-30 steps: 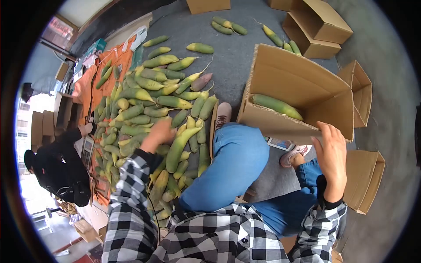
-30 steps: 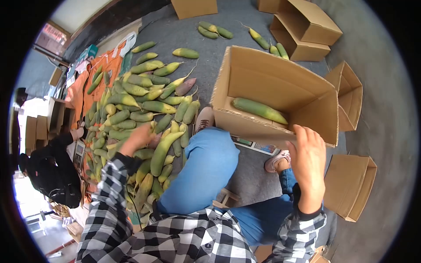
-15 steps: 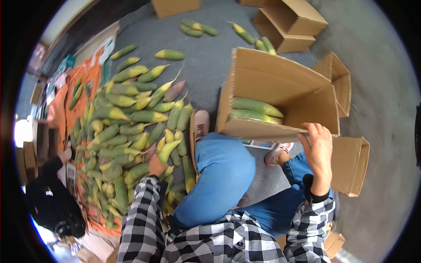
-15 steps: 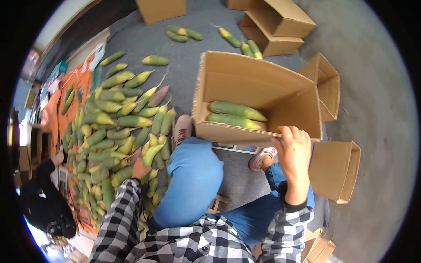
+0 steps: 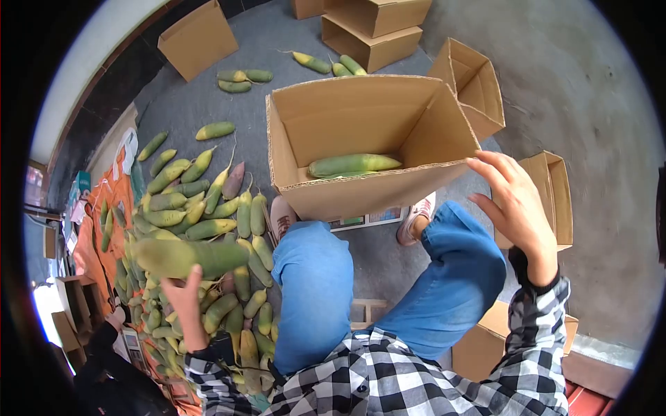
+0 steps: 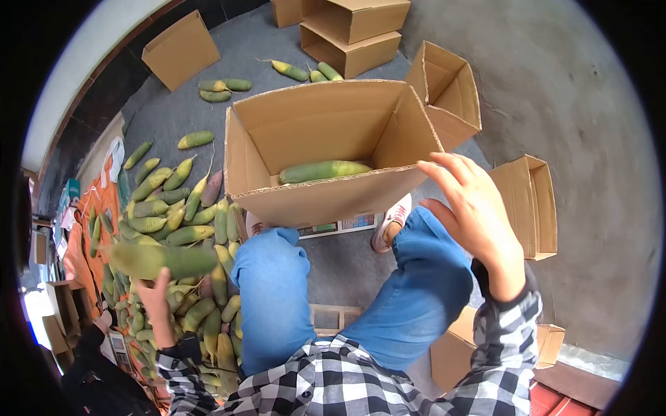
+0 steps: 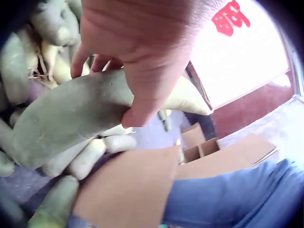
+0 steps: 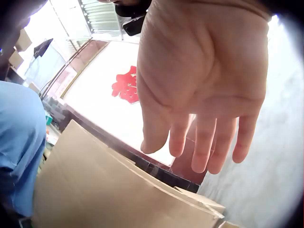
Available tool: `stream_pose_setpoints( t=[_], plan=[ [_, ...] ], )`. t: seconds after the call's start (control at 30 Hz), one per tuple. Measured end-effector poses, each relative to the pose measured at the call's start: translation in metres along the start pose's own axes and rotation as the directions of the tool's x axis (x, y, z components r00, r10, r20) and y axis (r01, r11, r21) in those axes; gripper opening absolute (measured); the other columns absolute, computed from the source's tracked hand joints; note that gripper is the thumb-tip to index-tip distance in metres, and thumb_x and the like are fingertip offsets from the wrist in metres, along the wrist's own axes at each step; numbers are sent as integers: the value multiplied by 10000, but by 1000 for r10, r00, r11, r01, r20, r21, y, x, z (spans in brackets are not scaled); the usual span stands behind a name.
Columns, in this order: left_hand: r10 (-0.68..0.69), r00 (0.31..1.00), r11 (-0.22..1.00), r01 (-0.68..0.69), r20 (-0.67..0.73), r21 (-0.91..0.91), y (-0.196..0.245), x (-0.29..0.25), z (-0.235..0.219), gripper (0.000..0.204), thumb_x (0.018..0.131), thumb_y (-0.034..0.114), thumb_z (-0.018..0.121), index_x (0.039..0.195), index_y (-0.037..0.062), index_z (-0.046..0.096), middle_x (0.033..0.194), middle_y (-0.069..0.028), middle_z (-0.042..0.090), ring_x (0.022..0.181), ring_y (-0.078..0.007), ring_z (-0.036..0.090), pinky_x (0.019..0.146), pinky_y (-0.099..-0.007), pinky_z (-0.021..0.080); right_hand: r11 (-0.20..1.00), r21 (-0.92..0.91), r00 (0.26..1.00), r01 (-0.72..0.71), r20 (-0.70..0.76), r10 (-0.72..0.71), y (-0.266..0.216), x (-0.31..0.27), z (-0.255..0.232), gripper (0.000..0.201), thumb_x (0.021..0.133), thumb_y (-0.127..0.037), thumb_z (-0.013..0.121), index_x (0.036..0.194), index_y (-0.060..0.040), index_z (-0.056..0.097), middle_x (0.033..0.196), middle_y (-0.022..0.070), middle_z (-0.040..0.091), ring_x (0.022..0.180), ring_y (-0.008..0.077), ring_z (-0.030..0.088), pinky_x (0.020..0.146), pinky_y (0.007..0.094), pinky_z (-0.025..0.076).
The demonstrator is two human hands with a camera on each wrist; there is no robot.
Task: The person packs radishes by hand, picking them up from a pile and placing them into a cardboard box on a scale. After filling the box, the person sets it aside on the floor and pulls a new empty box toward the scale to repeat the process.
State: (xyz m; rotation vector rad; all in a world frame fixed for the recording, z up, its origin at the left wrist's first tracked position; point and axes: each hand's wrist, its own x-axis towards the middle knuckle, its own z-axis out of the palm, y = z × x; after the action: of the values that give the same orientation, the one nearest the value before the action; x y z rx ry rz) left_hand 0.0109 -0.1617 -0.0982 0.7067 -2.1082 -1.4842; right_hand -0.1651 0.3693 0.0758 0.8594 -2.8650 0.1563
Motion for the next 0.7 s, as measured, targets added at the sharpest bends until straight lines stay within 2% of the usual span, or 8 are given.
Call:
stream_pose_setpoints(
  t=[0.07,0.13,0.27,0.33,0.47,0.53,0.6,0.7],
  plan=[
    [193,981,980,-194,-33,-42,70,20,8,597,806,34,707,1338,-41,446,1307,-123,528,1167,-236,544,1043,-370,395,995,62,996,82,-33,-80,18,11,14,477,787,-174,743,1218,-39,588,1231,150,581,1138,346,551,967,428,458],
    [402,914,859,-398,-55,-323,127,39,30,533,868,106,665,1337,-41,459,1287,-134,552,1157,-229,563,1018,-376,433,966,94,970,242,-37,-240,33,25,37,447,833,-280,719,1185,-29,606,1189,158,601,1118,341,562,962,423,463],
    [508,853,829,-448,119,-335,221,53,103,484,861,107,659,1297,-32,504,1265,-143,573,1149,-218,577,999,-379,460,950,247,971,190,96,-219,50,40,85,511,935,-502,540,1071,-24,661,979,161,664,972,346,625,850,441,505],
    [427,805,897,-433,411,-85,252,53,145,465,853,133,684,1262,-21,525,1228,-131,591,1124,-197,585,964,-367,478,959,259,980,117,127,-154,48,40,88,504,946,-518,516,1030,-46,670,906,152,668,900,338,646,804,443,516],
    [480,486,762,-644,730,-72,237,68,257,602,734,206,777,1209,-24,489,1062,-196,637,992,-310,644,859,-402,516,961,259,973,93,182,-143,48,36,88,440,957,-482,509,1052,-80,658,952,131,670,933,331,637,810,438,505],
    [287,324,676,-735,902,49,200,82,308,678,688,240,802,1211,-29,465,1071,-269,615,1021,-383,627,895,-427,502,957,268,976,109,155,-154,50,32,93,432,953,-475,517,1045,-77,656,947,129,669,928,330,636,804,433,506],
    [83,160,460,-882,984,105,191,78,338,615,738,266,772,1180,-46,479,1090,-285,612,1042,-405,614,918,-443,495,953,274,978,126,125,-165,50,29,93,421,948,-464,530,1046,-74,655,936,121,667,910,324,636,799,428,506],
    [-33,74,531,-843,997,80,212,83,356,639,793,284,729,1272,-57,477,1201,-268,584,1122,-402,580,974,-439,467,948,293,982,122,103,-159,50,29,92,409,942,-452,548,1052,-74,657,921,120,663,892,318,636,794,421,504]
  ],
)
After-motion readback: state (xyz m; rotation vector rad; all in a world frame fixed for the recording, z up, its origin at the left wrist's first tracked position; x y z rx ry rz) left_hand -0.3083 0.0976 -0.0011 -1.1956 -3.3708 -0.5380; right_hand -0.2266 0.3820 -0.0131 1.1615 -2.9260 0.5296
